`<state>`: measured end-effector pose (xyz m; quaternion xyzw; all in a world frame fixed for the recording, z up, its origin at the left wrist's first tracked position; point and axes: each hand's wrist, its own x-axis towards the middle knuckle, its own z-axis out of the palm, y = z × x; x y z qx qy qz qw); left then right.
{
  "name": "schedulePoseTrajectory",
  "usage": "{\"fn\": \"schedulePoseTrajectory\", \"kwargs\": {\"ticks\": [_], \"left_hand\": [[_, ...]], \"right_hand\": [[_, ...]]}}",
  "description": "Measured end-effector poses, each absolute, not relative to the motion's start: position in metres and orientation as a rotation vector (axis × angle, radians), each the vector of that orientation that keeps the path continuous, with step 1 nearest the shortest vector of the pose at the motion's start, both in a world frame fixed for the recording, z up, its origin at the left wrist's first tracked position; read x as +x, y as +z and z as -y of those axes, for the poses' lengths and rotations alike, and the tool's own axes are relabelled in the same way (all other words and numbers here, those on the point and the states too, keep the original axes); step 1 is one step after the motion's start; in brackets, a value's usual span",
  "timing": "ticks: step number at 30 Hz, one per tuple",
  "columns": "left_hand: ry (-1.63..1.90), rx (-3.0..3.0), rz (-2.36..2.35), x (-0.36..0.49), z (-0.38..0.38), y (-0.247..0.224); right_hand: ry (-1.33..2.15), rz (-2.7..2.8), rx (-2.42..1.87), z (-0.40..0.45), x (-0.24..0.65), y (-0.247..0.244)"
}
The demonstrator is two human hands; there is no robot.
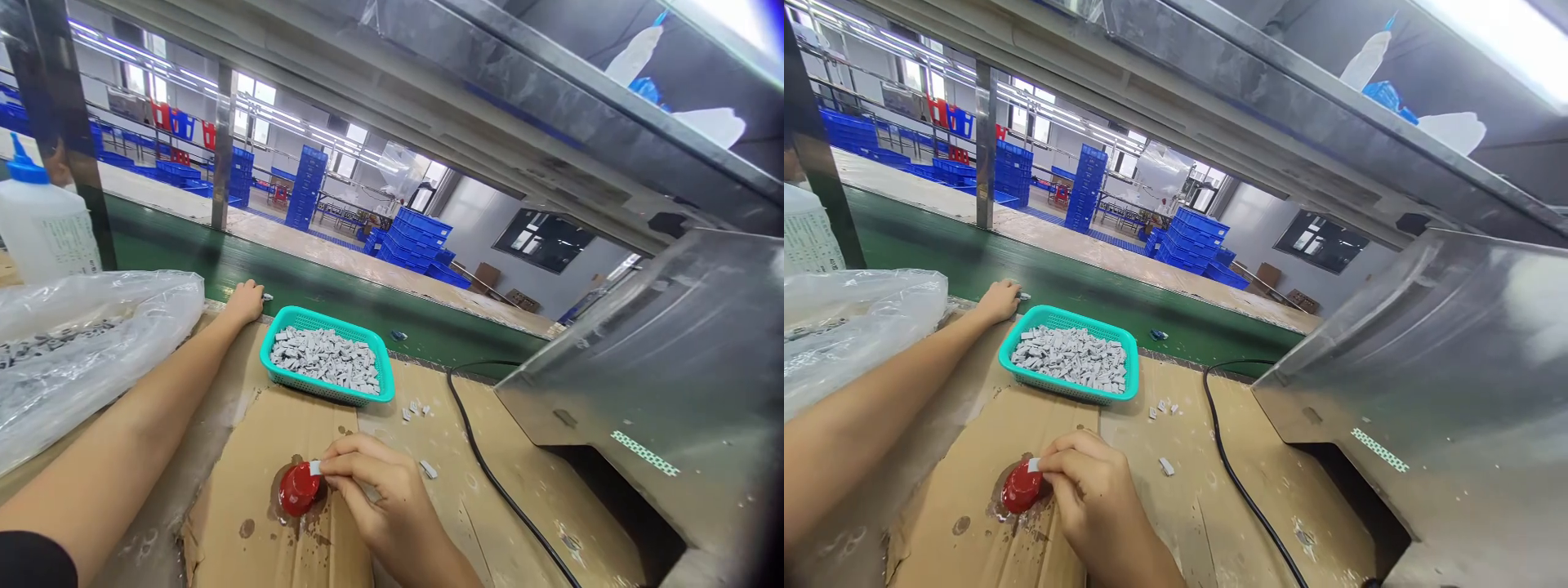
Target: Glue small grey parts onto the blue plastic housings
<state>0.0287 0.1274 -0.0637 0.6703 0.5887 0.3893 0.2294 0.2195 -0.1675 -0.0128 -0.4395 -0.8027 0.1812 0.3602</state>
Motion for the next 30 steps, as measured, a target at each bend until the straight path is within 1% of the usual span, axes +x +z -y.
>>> {"fn": "schedulePoseTrajectory", "kwargs": {"ticks": [5,10,15,19,22,27,30], "left_hand": [[1.29,1.397,-1.494,0.035,-0.1,-0.046],[1.392,1.096,-1.099,0.047,-0.039,-0.015],[1.255,1.045,-0.743,0.052,0.039,0.006],[0.993,1.16,-0.584,0.05,0.084,0.009],[0.887,1.227,-0.539,0.05,0.102,0.012],[0.939,1.259,-0.63,0.055,0.112,0.017],[0.962,1.283,-0.664,0.056,0.111,0.017]], "right_hand": [[0.532,2.01,-1.173,0.169,0.22,-0.012],[0.617,2.053,-1.167,0.171,0.218,-0.007],[0.576,1.898,-1.112,0.168,0.22,0.017],[0.655,1.65,-1.024,0.156,0.222,0.042],[0.732,1.493,-1.014,0.146,0.221,0.052],[0.884,1.444,-1.077,0.141,0.215,0.052],[0.883,1.448,-1.105,0.143,0.214,0.05]]}}
